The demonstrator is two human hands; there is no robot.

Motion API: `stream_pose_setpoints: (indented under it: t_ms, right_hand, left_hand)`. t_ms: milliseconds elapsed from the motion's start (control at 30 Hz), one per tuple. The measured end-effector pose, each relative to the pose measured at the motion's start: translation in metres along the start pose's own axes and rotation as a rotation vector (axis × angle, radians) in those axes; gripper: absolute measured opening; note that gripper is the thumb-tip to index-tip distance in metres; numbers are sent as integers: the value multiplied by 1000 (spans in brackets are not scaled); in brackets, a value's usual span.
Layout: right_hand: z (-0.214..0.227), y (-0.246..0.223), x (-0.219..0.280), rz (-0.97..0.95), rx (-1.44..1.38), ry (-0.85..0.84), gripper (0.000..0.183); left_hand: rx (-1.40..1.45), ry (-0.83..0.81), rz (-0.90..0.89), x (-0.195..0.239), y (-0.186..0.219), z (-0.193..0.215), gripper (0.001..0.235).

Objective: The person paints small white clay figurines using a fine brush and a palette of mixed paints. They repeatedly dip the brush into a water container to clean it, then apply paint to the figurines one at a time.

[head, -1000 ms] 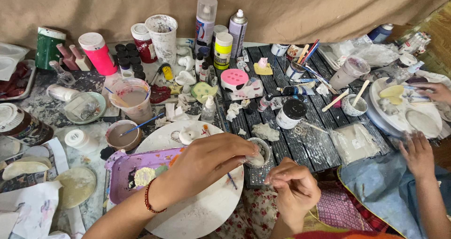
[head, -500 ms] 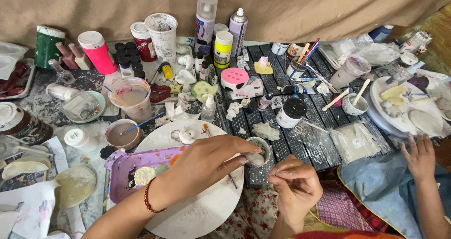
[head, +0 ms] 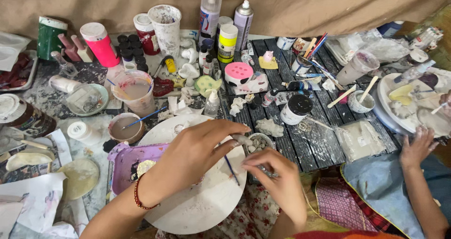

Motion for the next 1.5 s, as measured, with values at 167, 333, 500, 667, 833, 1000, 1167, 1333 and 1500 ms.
stream_pose_setpoints:
  t_ms: [167,333,500,667,833,1000,1167,1333,1500]
  right_hand:
    - [-36,-1,-16,-56,337,-355,14]
    - [-58,2,-19,5,359,-474,14]
    - [-62,5,-21,-24,333,-497,12]
    - [-52,-8,-33,-31,340,-360,13]
    - [-58,-34,-59,26,324,-275,14]
    - [-85,-45,-98,-37,324,-409,15]
    - [-102,-48,-130,-101,414,-410,20]
    - [-127,-35,-145,-125,486,-454,24]
    - [-137,-1,-157,-52,337,-406,23]
  left_hand:
    - [-48,2,199,-4,-14,3,25]
    - [-33,110,333,4,-28,33,28]
    - [-107,146,431,14,-33,71,22]
    - [-158,195,557,25,-37,95,26]
    - [-144,260,481,34,-35,107,27]
    - [-104,223,376,28,-31,100,28]
    - [-119,304,512,39,-50,116,28]
    - [-198,428,280,42,-57,118,30]
    - [-161,409,208,31,-64,88,39]
Point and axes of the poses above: each hand's wrist, its own x-axis away from the middle knuckle, its own z-axis out of the back of the hand, y = z × x, the point moved 6 cm from there along -x, towards the middle knuckle, and after that the axes turned 5 degrees about -z, right-handed, at the moved point
